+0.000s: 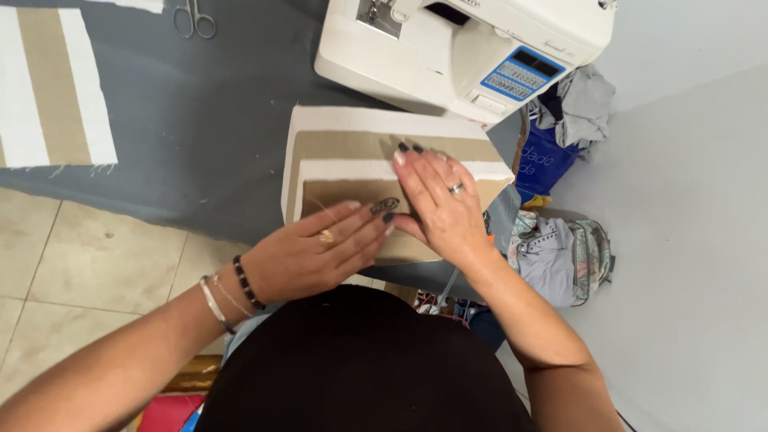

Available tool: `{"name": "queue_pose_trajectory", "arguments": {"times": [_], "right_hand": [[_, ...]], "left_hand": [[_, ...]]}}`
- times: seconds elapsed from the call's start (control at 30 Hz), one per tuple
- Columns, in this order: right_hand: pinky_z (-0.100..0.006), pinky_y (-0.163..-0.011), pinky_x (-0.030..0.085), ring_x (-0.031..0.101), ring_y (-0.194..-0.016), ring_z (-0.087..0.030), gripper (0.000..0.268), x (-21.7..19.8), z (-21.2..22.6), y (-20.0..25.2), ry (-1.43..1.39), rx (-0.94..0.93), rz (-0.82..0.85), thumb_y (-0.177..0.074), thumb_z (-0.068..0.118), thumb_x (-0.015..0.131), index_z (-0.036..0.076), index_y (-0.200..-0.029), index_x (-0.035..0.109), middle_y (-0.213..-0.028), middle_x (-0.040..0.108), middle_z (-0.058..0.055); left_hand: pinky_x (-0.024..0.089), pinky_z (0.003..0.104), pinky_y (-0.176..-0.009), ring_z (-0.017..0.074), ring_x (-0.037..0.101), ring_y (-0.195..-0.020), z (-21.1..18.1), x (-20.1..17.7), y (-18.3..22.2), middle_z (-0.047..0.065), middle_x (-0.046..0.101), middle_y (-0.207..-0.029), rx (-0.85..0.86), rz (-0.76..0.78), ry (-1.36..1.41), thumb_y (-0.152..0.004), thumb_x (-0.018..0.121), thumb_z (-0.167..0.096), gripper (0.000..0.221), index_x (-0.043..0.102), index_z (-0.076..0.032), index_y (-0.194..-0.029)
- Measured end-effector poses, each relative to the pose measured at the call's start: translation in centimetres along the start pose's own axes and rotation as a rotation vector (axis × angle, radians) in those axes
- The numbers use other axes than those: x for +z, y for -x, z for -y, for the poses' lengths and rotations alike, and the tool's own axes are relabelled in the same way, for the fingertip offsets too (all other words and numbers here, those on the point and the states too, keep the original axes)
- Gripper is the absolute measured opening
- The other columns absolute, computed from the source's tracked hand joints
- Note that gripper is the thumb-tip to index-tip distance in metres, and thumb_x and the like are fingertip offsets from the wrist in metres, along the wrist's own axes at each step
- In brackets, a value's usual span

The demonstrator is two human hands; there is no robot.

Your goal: Lining the interior of a cardboard box with striped fabric using a hot glue gun

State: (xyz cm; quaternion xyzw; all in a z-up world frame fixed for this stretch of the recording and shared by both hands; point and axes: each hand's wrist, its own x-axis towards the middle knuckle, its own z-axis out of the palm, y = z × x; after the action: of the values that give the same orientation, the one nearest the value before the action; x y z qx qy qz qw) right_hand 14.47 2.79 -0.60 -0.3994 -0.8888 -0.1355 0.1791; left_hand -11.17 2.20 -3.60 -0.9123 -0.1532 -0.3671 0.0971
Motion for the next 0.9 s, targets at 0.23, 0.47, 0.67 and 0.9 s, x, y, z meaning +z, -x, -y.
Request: {"name": "queue_pose_trajectory", "arguments": {"times": [0.23, 0.47, 0.67, 0.9], "right_hand": [[-0.048, -0.107, 0.048, 0.063, -0.126, -0.032, 0.061, 1.4, 0.4, 1.7, 0.037, -0.066, -0.151, -0.086, 0.047, 0.082, 0.013, -0.135, 0.068, -0.138, 0.067, -0.011], [-0.057, -0.113, 0.046, 0.061, -0.127, -0.04, 0.083, 0.8, 2.6, -1.4, -0.148, 0.029, -0.18, -0.082, 0.056, 0.082, 0.004, -0.143, 0.06, -0.142, 0.062, -0.02], [-0.05, -0.115, 0.042, 0.059, -0.132, -0.033, 0.079, 1.9, 3.9, -2.5, 0.032, 0.061, -0.059, -0.094, 0.056, 0.068, 0.007, -0.153, 0.05, -0.144, 0.061, -0.017], [-0.05, -0.108, 0.044, 0.059, -0.131, -0.035, 0.056, 4.0, 3.7, -0.2, 0.092, 0.02, -0.146, -0.1, 0.05, 0.062, 0.015, -0.144, 0.062, -0.145, 0.062, -0.012]], "left_hand": [[0.043, 0.044, -0.119, 0.0306, 0.057, -0.138, 3.3, -0.4, 0.3, 0.011, 0.06, -0.149, -0.2, -0.082, -0.313, -0.109, 0.054, -0.037, 0.046, 0.062, -0.008, -0.143], [0.048, 0.038, -0.115, 0.024, 0.061, -0.133, 3.3, 0.5, 1.2, 0.002, 0.065, -0.146, -0.19, -0.18, -0.283, -0.108, 0.057, -0.037, 0.04, 0.067, -0.015, -0.139], [0.045, 0.037, -0.117, 0.0198, 0.059, -0.136, 3.0, 0.9, 2.6, 0.002, 0.064, -0.147, -0.113, -0.179, -0.243, -0.108, 0.054, -0.028, 0.035, 0.067, -0.011, -0.135], [0.052, 0.043, -0.112, 0.0274, 0.068, -0.121, 1.7, -2.0, 0.5, 0.009, 0.07, -0.131, 0.038, -0.201, 0.062, -0.107, 0.049, -0.029, 0.031, 0.071, -0.012, -0.122]]}}
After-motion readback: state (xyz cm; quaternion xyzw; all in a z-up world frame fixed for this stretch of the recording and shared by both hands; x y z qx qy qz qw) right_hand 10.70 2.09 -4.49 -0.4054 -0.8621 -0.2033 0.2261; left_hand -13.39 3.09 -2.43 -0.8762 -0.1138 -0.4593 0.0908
